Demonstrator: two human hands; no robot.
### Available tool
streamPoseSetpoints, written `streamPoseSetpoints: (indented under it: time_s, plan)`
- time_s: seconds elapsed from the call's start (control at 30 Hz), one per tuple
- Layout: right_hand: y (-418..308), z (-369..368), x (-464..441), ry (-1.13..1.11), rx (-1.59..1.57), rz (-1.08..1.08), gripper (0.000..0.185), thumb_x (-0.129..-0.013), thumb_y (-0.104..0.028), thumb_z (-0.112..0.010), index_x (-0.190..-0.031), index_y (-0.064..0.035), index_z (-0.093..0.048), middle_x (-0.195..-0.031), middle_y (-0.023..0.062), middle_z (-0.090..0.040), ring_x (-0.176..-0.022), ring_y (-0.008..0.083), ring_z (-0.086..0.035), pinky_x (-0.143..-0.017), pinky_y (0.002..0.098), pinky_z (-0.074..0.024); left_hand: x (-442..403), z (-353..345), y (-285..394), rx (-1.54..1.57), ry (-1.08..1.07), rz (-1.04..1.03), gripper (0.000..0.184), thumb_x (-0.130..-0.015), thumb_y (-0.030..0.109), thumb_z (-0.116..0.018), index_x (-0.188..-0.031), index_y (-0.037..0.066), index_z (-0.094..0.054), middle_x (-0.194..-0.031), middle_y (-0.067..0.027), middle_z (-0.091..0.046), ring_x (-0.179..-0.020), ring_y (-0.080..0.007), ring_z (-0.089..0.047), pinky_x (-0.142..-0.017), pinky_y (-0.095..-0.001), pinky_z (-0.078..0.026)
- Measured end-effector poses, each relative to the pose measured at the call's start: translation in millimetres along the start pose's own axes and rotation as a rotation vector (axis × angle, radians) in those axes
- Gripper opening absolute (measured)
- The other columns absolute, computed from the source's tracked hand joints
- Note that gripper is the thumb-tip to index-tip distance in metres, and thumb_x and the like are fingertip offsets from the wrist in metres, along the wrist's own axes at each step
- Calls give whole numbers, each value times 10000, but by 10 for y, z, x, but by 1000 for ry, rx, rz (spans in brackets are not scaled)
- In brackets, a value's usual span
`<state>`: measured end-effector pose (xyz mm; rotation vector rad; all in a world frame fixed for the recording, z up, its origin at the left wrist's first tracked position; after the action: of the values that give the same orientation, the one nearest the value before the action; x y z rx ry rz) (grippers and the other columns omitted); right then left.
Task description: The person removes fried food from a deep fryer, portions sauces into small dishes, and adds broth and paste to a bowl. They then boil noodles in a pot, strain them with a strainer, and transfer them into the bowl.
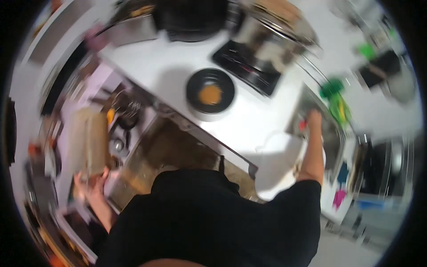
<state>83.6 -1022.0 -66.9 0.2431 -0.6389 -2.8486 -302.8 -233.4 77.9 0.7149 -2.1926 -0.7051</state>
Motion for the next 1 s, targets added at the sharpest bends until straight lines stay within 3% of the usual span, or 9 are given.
streamPoseSetpoints:
  time_s: [0.1, 0.13, 0.2, 0.23, 0.37, 0.53, 0.67, 0.83, 1.0]
  plan:
    - [9, -731, -173, -281, -164, 183, 182, -705, -211, -614, -736, -37, -655, -676, 152, -627, -605, 264, -609, -556, 412, -484, 187, 107, -207, 16, -49, 41, 656, -582, 361, -626, -1167, 137, -432, -1186, -127, -446, -1068, -348, -441, -738, -575, -408]
    - [-79, -626, -220, -670, -710, -401, 143, -733, -145, -604, -776, -15, -646, -657, 154, -615, -581, 228, -597, -478, 376, -474, 261, 142, -273, 79, -42, 59, 625, -585, 354, -612, -1152, 155, -439, -1160, -115, -470, -1053, -349, -458, -728, -585, -407]
    - [-144, -327, -314, -528, -775, -519, 233, -739, -86, -573, -955, 1, -593, -755, 169, -615, -611, 213, -595, -455, 339, -469, 413, 132, -359, 109, 46, 71, 635, -581, 347, -597, -1158, 137, -434, -1141, -136, -471, -1017, -365, -482, -677, -567, -444]
    - [193, -749, -553, -187, -569, -529, 214, -745, -110, -555, -935, -31, -616, -803, 143, -637, -634, 252, -613, -512, 365, -488, 444, 146, -366, 79, 30, 41, 654, -575, 344, -588, -1167, 120, -426, -1139, -157, -467, -998, -369, -494, -634, -548, -472]
    - [-229, 1399, -619, 740, -520, -843, 228, -783, -223, -552, -939, -86, -645, -894, 99, -658, -786, 271, -633, -639, 383, -483, 430, 321, -351, 184, 121, 3, 658, -584, 341, -586, -1175, 105, -417, -1163, -167, -452, -1005, -379, -489, -638, -551, -477]
    - [-1909, 3526, -712, 1005, -1259, -289, 205, -861, -132, -539, -1013, -5, -593, -904, 68, -649, -776, 88, -571, -614, 199, -414, -25, 596, -65, 233, 113, -79, 661, -615, 331, -574, -1196, 82, -381, -1177, -194, -433, -1019, -392, -473, -717, -542, -471]
    - [-3757, 4632, -919, 751, -1610, 262, 157, -853, -38, -532, -987, 14, -594, -894, 87, -631, -779, 97, -566, -636, 180, -423, -774, 941, 316, 327, 57, -106, 667, -641, 293, -569, -1198, 22, -322, -1156, -230, -418, -963, -428, -494, -709, -527, -501]
    - [-6208, 5985, -1184, 573, -1355, 952, 112, -781, -1, -559, -862, -1, -636, -793, 111, -631, -700, 193, -608, -632, 253, -465, -1661, 1064, 930, 229, -14, -200, 479, -707, 216, -537, -1115, 22, -377, -1092, -167, -455, -975, -376, -491, -796, -551, -466]
    - [-8775, 6767, -1992, 725, -1157, 1159, 142, -754, -97, -538, -815, -9, -632, -828, 154, -596, -795, 334, -567, -743, 403, -458, -2554, 1357, 1038, 392, -14, -112, 186, -785, 137, -504, -943, 47, -466, -953, -108, -475, -910, -301, -494, -813, -537, -455]
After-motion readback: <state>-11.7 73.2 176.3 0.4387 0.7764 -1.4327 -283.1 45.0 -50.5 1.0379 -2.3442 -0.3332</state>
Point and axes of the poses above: each hand's wrist, its own x-axis away from the middle knuckle, its own z-axis out of the back of the hand, y = z × x, the point moved 2 cm from there along -x, towards the middle knuckle
